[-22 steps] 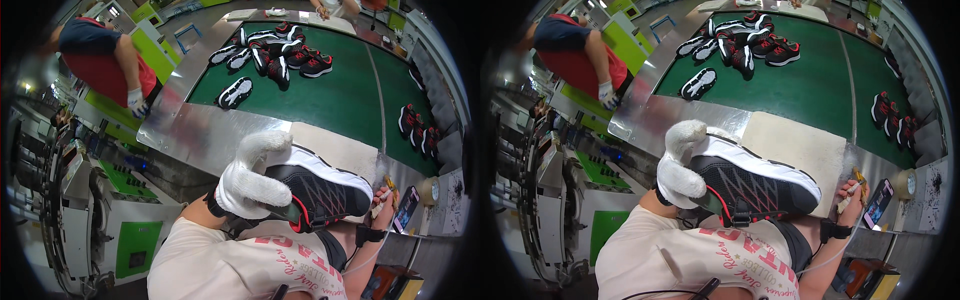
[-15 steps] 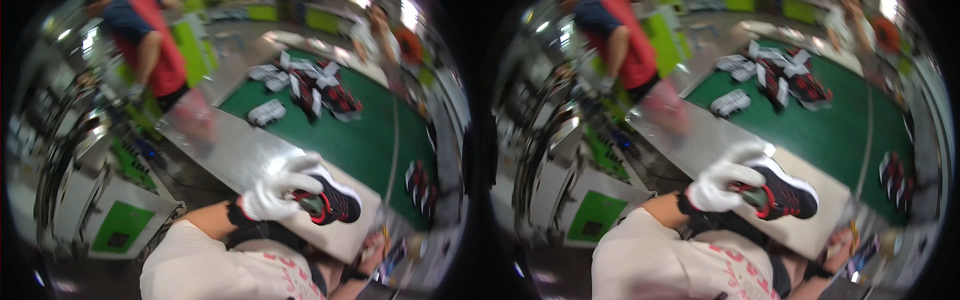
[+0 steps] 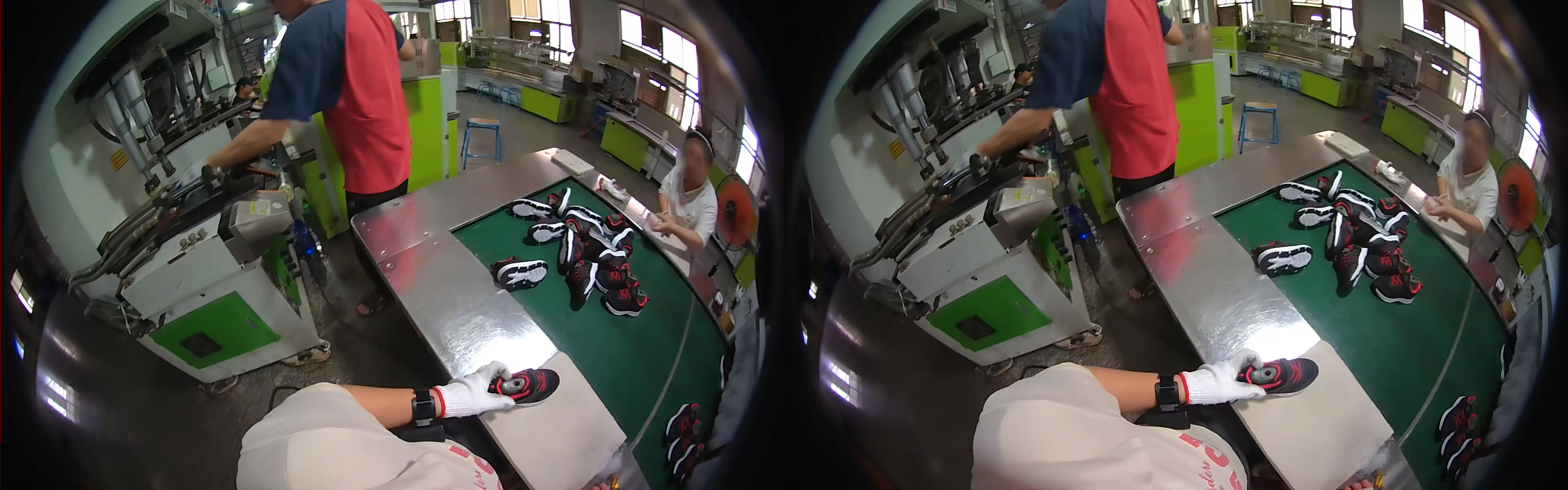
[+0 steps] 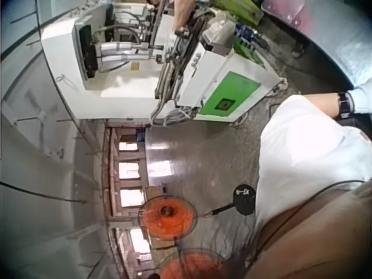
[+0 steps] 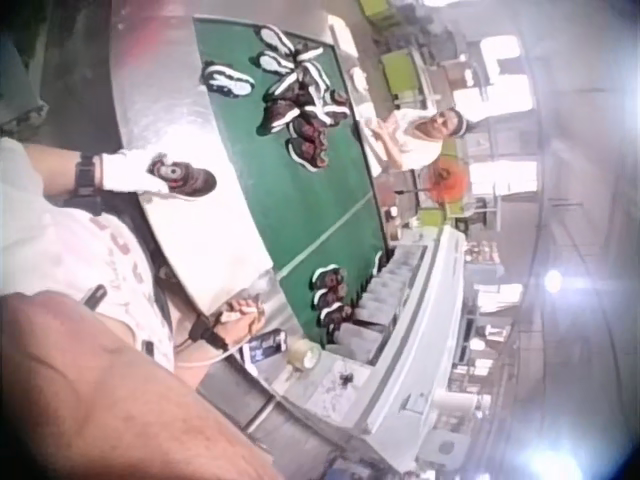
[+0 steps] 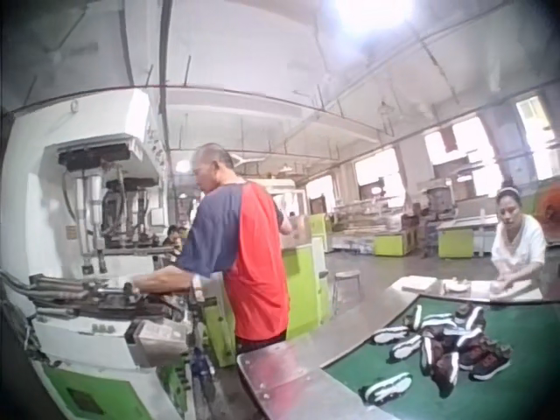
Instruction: The person uses a handheld air nozzle to blow air into and around the openings of several sneakers on a workbench. They handle black and red sneakers first, then switch to blue and neon-green sneakers, repeatedly picking up each shoe, directing the nozzle into the interior, and placing the shoe back on the table.
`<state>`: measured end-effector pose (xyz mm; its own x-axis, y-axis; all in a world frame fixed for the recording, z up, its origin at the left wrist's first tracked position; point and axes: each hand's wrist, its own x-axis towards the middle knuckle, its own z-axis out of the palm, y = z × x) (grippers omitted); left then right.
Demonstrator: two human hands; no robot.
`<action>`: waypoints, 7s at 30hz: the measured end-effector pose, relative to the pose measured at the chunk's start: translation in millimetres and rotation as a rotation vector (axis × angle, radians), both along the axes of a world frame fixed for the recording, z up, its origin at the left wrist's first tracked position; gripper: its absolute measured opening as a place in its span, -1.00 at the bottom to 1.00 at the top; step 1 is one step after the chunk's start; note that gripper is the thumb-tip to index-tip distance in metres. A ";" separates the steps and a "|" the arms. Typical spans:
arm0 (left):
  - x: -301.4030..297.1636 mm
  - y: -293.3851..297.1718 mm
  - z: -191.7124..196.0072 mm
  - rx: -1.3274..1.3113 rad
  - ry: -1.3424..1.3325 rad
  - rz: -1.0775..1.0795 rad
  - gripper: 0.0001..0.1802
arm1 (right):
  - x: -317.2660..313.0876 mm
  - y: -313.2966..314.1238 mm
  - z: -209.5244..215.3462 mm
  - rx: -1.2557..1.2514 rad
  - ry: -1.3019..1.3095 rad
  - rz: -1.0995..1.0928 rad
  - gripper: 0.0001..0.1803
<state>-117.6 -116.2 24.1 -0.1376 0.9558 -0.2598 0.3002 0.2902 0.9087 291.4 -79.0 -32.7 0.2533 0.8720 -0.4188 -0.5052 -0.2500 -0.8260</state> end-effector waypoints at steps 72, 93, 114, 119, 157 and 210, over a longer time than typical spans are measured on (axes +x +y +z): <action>112.7 466.0 -92.9 -0.165 -0.514 0.001 -0.54 | -2.8 3.6 -35.9 0.138 -0.355 -0.136 -0.49; 116.1 161.6 -9.4 0.097 -0.411 -0.442 -0.46 | -25.8 -26.3 -12.0 0.141 -0.643 0.208 -0.35; 197.1 217.3 -21.3 0.174 -0.563 -0.886 -0.44 | -42.9 17.8 15.3 0.669 -0.254 0.249 -0.01; 194.7 226.9 -30.9 0.116 -0.556 -0.826 -0.52 | -47.2 34.8 19.1 0.578 -0.182 0.216 0.01; 101.8 75.3 -12.6 -0.558 -0.629 -0.048 -0.30 | -87.4 -48.8 -19.4 0.306 0.194 0.064 -0.27; 157.9 243.9 -25.2 -0.414 -0.982 -0.340 -0.49 | -36.9 5.7 -14.4 0.191 -0.430 -0.134 -0.25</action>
